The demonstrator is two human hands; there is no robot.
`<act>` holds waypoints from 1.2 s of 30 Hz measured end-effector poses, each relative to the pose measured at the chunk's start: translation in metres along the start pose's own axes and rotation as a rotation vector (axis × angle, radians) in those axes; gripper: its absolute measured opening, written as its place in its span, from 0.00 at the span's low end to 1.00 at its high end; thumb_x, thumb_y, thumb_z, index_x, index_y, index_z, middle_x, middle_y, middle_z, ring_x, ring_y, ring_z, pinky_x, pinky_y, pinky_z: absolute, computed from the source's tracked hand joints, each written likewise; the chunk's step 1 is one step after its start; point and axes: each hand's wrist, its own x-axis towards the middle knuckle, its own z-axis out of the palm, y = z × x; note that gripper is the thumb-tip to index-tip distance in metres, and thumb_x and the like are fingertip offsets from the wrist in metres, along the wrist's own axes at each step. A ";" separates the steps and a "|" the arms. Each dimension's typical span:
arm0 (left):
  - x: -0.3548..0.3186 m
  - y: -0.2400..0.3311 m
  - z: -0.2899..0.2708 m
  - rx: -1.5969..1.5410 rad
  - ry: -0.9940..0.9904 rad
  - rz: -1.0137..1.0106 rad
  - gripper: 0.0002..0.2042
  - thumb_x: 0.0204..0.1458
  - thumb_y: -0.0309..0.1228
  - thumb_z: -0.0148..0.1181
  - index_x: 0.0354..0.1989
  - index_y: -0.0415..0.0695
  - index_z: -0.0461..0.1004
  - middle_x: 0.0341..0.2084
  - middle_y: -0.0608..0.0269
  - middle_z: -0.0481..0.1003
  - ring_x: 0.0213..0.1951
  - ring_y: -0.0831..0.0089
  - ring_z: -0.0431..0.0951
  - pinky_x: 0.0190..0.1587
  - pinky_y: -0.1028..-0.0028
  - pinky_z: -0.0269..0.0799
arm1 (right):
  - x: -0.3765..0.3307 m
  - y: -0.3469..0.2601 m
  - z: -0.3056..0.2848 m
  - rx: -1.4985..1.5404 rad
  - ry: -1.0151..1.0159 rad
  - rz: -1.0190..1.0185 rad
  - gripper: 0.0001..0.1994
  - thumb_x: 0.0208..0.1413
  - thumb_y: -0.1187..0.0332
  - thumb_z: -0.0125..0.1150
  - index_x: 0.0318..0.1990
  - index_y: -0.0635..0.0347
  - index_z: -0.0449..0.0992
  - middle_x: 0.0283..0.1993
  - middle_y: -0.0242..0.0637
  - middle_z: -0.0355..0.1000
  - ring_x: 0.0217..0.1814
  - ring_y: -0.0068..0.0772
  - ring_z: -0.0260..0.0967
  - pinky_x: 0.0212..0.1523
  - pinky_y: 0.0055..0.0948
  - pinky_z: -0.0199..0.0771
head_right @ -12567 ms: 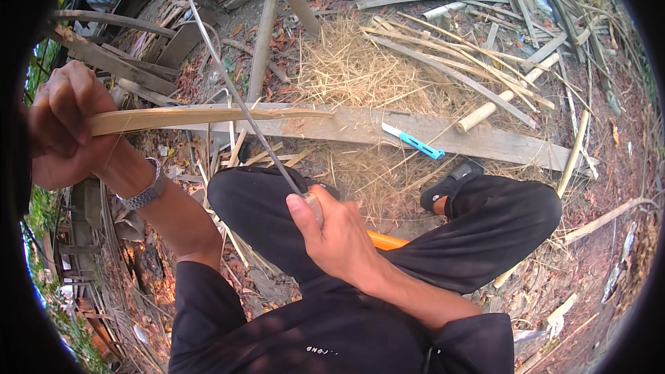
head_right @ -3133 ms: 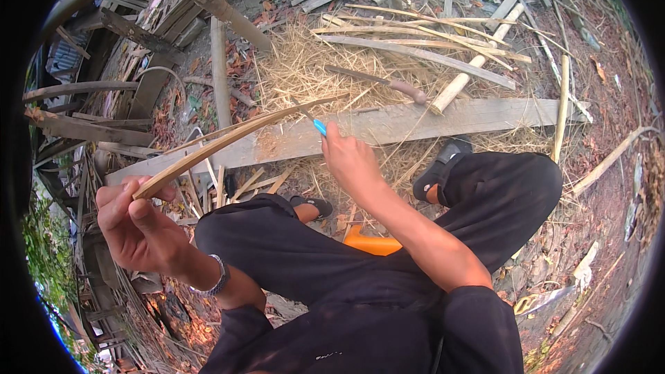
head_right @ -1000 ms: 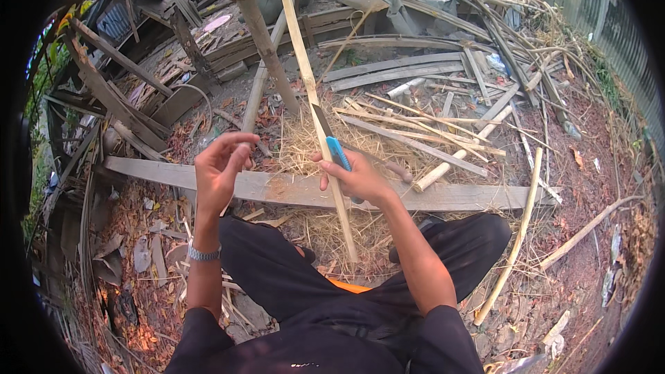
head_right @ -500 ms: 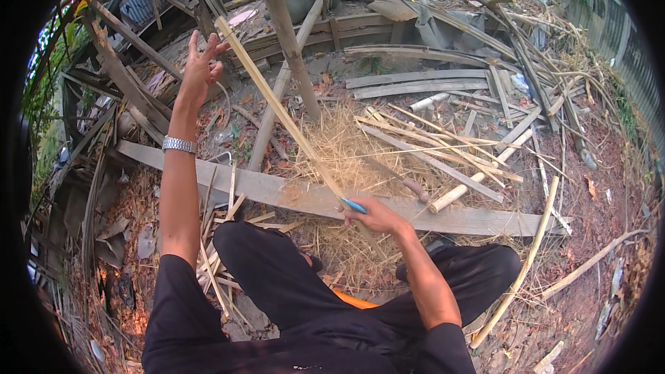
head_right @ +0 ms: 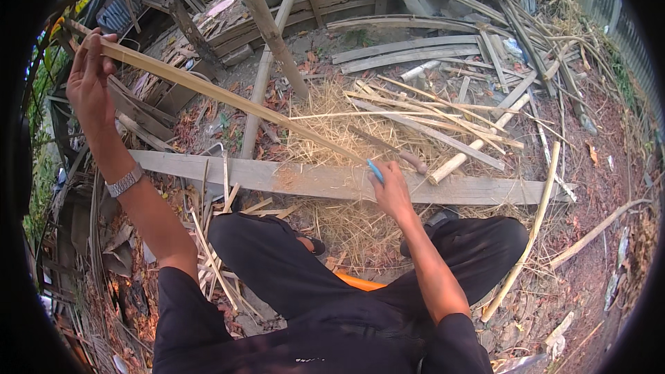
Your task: The person sits cross-legged on the ground and uses a knife to shave and shape a thin strip of bamboo. They repeatedly scrape the bamboo strip to thin it and refine its edges, occasionally switching to a larger curved blade to continue shaping the material.
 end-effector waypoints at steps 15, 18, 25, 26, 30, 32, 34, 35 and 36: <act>-0.241 0.026 0.094 0.114 -0.124 0.069 0.13 0.62 0.31 0.50 0.47 0.31 0.68 0.30 0.42 0.78 0.19 0.73 0.74 0.23 0.81 0.69 | -0.083 -0.113 -0.079 0.128 -0.484 0.345 0.20 0.52 0.56 0.66 0.46 0.61 0.76 0.29 0.42 0.75 0.34 0.35 0.75 0.38 0.37 0.71; -0.261 0.012 0.090 0.085 -0.160 -0.020 0.14 0.62 0.31 0.50 0.45 0.31 0.71 0.32 0.44 0.77 0.23 0.71 0.78 0.26 0.80 0.73 | -0.085 -0.123 -0.068 0.262 -0.282 0.094 0.20 0.62 0.60 0.53 0.54 0.65 0.63 0.26 0.48 0.70 0.30 0.48 0.70 0.34 0.45 0.65; -0.236 0.035 0.072 0.405 -0.201 0.060 0.08 0.52 0.19 0.60 0.40 0.32 0.77 0.28 0.56 0.74 0.27 0.71 0.79 0.29 0.78 0.76 | -0.073 -0.193 -0.051 0.283 -0.236 -0.139 0.09 0.64 0.67 0.47 0.44 0.64 0.63 0.19 0.50 0.67 0.19 0.57 0.66 0.20 0.47 0.63; -0.235 0.034 0.076 0.253 -0.110 -0.003 0.10 0.45 0.14 0.64 0.38 0.33 0.78 0.27 0.55 0.76 0.27 0.70 0.79 0.30 0.77 0.76 | -0.072 -0.201 -0.047 0.269 -0.235 -0.129 0.09 0.64 0.67 0.47 0.44 0.64 0.62 0.19 0.50 0.68 0.19 0.57 0.67 0.20 0.47 0.63; -0.247 0.033 0.076 0.199 -0.131 0.033 0.12 0.38 0.13 0.69 0.33 0.35 0.77 0.24 0.52 0.78 0.27 0.68 0.80 0.31 0.74 0.77 | -0.069 -0.217 -0.040 0.280 -0.147 -0.156 0.09 0.63 0.67 0.50 0.40 0.64 0.62 0.19 0.49 0.68 0.19 0.54 0.69 0.18 0.46 0.66; -0.248 0.031 0.075 0.192 -0.185 0.073 0.14 0.36 0.13 0.70 0.34 0.36 0.78 0.25 0.51 0.78 0.27 0.69 0.80 0.31 0.75 0.77 | -0.072 -0.215 -0.039 0.271 -0.125 -0.155 0.09 0.62 0.67 0.52 0.39 0.64 0.62 0.19 0.48 0.68 0.19 0.53 0.69 0.18 0.45 0.67; -0.248 0.029 0.077 0.183 -0.219 0.124 0.16 0.34 0.14 0.71 0.35 0.37 0.78 0.25 0.51 0.78 0.27 0.70 0.79 0.29 0.76 0.75 | -0.073 -0.211 -0.037 0.230 -0.113 -0.155 0.09 0.61 0.67 0.53 0.38 0.64 0.62 0.19 0.47 0.69 0.19 0.52 0.70 0.18 0.44 0.67; -0.249 0.028 0.079 0.196 -0.223 0.124 0.15 0.34 0.14 0.71 0.35 0.37 0.78 0.25 0.51 0.78 0.27 0.70 0.79 0.29 0.76 0.75 | -0.072 -0.206 -0.034 0.159 -0.102 -0.163 0.09 0.61 0.67 0.53 0.38 0.63 0.62 0.19 0.47 0.69 0.19 0.52 0.70 0.18 0.44 0.67; -0.251 0.026 0.079 0.209 -0.227 0.124 0.15 0.35 0.14 0.71 0.35 0.37 0.78 0.25 0.51 0.78 0.27 0.71 0.79 0.28 0.76 0.74 | -0.071 -0.195 -0.028 0.089 -0.090 -0.171 0.10 0.61 0.67 0.53 0.37 0.63 0.62 0.19 0.47 0.69 0.19 0.52 0.70 0.18 0.44 0.68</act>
